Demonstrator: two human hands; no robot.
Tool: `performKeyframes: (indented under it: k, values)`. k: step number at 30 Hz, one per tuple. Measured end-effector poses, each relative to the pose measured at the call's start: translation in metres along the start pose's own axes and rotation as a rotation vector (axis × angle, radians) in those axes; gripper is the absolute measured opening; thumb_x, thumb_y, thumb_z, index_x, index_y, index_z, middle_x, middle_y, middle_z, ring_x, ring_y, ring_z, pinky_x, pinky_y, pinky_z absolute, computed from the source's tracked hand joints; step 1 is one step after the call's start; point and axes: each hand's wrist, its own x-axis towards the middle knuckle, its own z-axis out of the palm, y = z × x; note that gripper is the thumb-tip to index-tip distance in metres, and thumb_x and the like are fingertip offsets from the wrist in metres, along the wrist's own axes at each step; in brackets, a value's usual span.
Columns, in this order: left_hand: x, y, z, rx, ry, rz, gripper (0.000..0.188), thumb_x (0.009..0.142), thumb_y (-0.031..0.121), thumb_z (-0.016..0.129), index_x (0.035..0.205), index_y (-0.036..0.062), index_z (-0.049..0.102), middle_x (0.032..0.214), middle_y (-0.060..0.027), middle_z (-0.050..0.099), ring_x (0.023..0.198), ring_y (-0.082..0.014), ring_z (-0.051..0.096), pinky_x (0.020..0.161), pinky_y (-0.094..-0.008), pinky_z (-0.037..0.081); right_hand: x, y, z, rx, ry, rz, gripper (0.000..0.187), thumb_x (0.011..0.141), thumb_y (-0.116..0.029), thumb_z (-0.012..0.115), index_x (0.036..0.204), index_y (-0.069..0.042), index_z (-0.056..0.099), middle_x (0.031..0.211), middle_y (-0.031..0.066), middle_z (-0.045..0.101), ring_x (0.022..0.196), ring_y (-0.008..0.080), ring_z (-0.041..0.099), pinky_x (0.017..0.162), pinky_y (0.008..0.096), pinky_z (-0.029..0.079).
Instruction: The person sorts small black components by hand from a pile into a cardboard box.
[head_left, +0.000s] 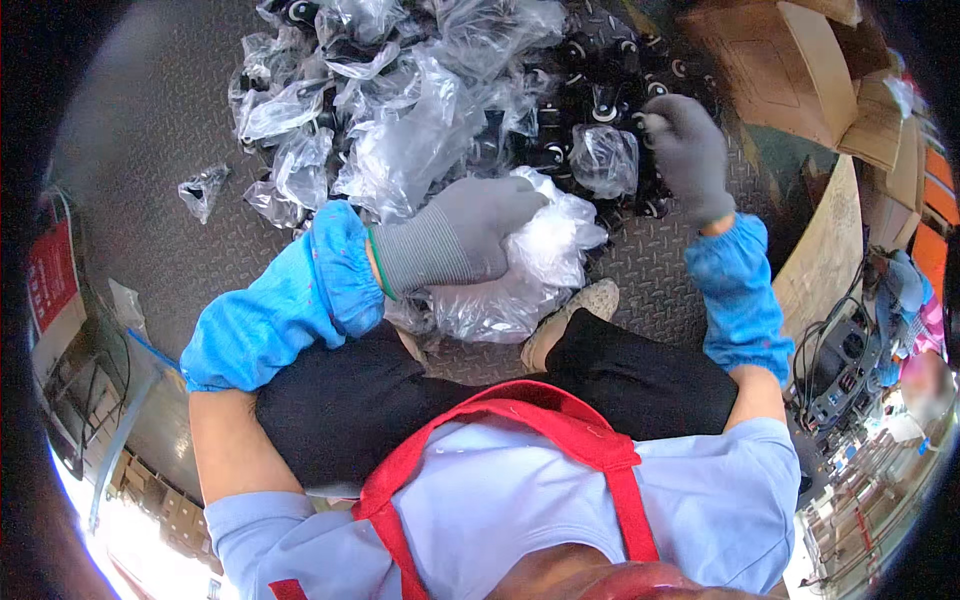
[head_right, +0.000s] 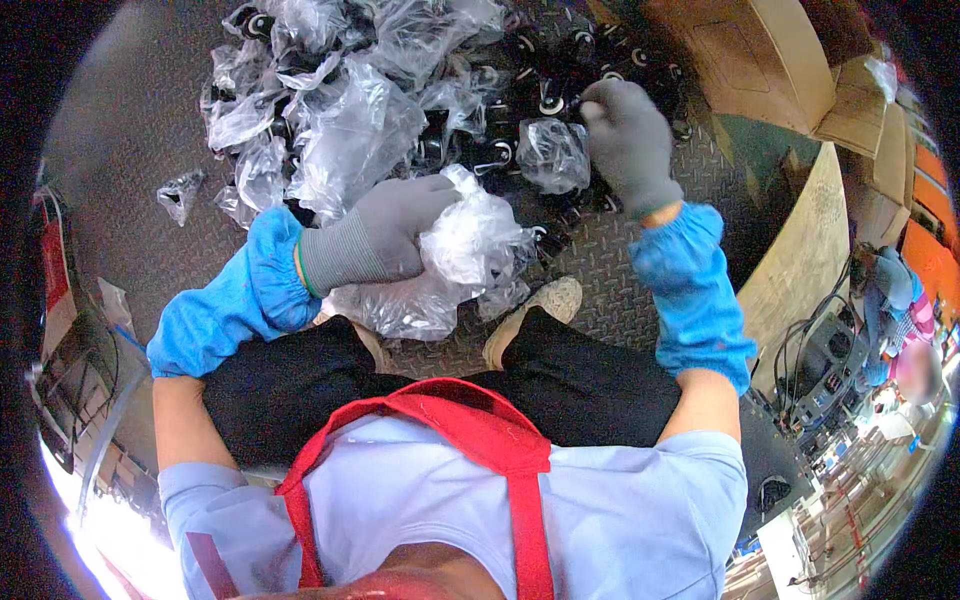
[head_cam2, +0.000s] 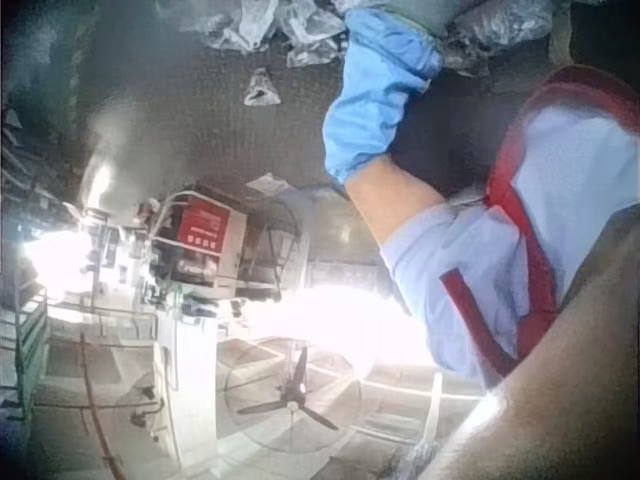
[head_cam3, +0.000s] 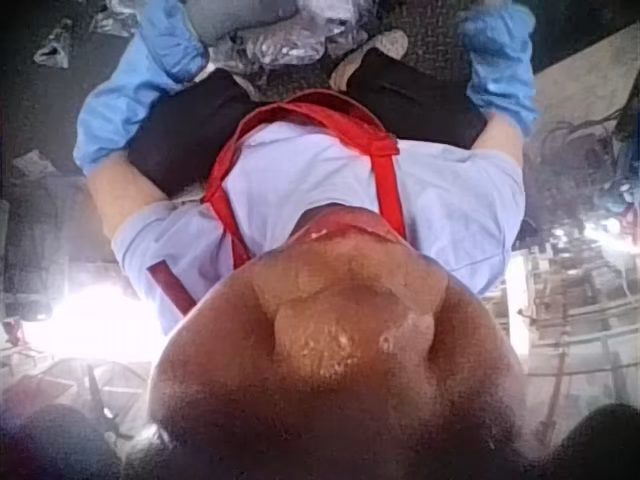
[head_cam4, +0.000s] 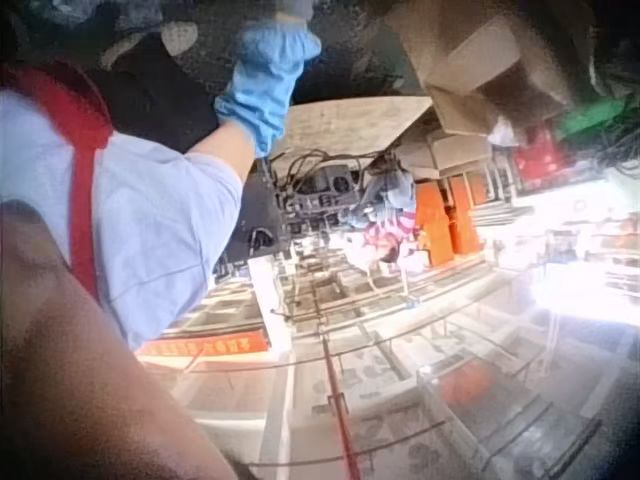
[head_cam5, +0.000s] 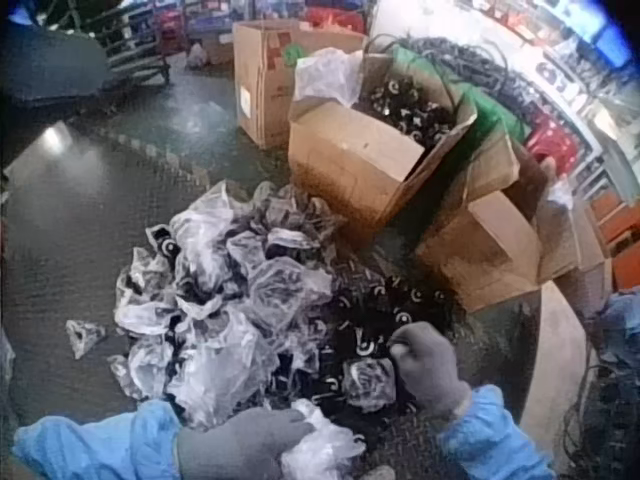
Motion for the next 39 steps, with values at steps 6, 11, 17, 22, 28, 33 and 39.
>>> performKeyframes:
  k: [6, 11, 17, 22, 28, 33, 39]
  values:
    - [0.0, 0.004, -0.001, 0.015, -0.069, -0.088, 0.047, 0.062, 0.012, 0.071, 0.106, 0.0054, 0.056, 0.1, -0.0141, 0.057, 0.091, -0.0381, 0.059, 0.072, -0.0432, 0.05, -0.01, -0.04, 0.016, -0.256, -0.521, -0.02, 0.042, 0.078, -0.034, 0.07, 0.114, -0.015, 0.059, 0.094, 0.012, 0.061, 0.09, 0.0336, 0.062, 0.075, 0.0433, 0.051]
    - [-0.004, 0.007, -0.006, -0.023, -0.071, -0.059, 0.048, 0.061, 0.007, 0.065, 0.108, 0.0042, 0.055, 0.098, -0.0154, 0.058, 0.091, -0.0384, 0.061, 0.072, -0.0454, 0.052, -0.02, -0.019, 0.013, -0.106, -0.297, -0.023, 0.021, 0.079, -0.013, 0.065, 0.1, -0.01, 0.065, 0.094, 0.0113, 0.064, 0.087, 0.0308, 0.062, 0.073, 0.0406, 0.051]
    - [0.006, 0.014, -0.007, -0.021, 0.053, -0.044, 0.049, 0.066, 0.015, 0.073, 0.112, 0.0078, 0.056, 0.118, -0.0152, 0.055, 0.094, -0.0369, 0.061, 0.078, -0.0421, 0.051, -0.012, -0.041, -0.012, 0.264, -0.134, 0.011, 0.025, 0.085, -0.005, 0.062, 0.109, 0.0, 0.063, 0.098, 0.0093, 0.066, 0.084, 0.0172, 0.063, 0.076, 0.0306, 0.051]
    - [0.002, 0.01, -0.005, 0.023, 0.219, -0.021, 0.044, 0.07, 0.012, 0.071, 0.111, 0.0079, 0.058, 0.122, -0.0149, 0.054, 0.096, -0.0352, 0.062, 0.083, -0.0403, 0.051, 0.005, -0.043, -0.001, 1.179, -0.898, 0.475, 0.037, 0.081, -0.017, 0.068, 0.111, 0.004, 0.062, 0.102, 0.0066, 0.066, 0.093, 0.0153, 0.06, 0.084, 0.0289, 0.048]
    - [-0.009, -0.004, 0.005, -0.181, 0.079, -0.129, 0.041, 0.068, 0.006, 0.066, 0.108, 0.0057, 0.059, 0.102, -0.0165, 0.062, 0.096, -0.0359, 0.062, 0.08, -0.0411, 0.05, 0.066, -0.004, 0.08, -0.3, -0.248, -0.262, 0.034, 0.081, -0.03, 0.067, 0.107, -0.008, 0.065, 0.108, 0.0191, 0.062, 0.101, 0.0342, 0.061, 0.083, 0.0415, 0.05]
    - [-0.008, -0.004, 0.007, -0.104, 0.065, -0.062, 0.044, 0.064, 0.005, 0.063, 0.107, 0.0054, 0.058, 0.095, -0.0174, 0.062, 0.093, -0.0384, 0.061, 0.075, -0.0451, 0.05, 0.083, -0.001, 0.14, -0.607, -0.533, -0.21, 0.03, 0.083, -0.032, 0.062, 0.102, -0.009, 0.066, 0.098, 0.0156, 0.067, 0.091, 0.0338, 0.065, 0.076, 0.0434, 0.051]
    - [-0.015, -0.01, 0.014, -0.082, 0.093, 0.014, 0.041, 0.061, 0.006, 0.066, 0.102, 0.004, 0.058, 0.09, -0.0174, 0.061, 0.09, -0.0384, 0.061, 0.074, -0.0454, 0.049, 0.045, -0.015, 0.057, 0.273, -0.359, 0.231, 0.027, 0.086, -0.029, 0.061, 0.096, -0.005, 0.069, 0.081, 0.0126, 0.066, 0.07, 0.0169, 0.063, 0.065, 0.0333, 0.049]
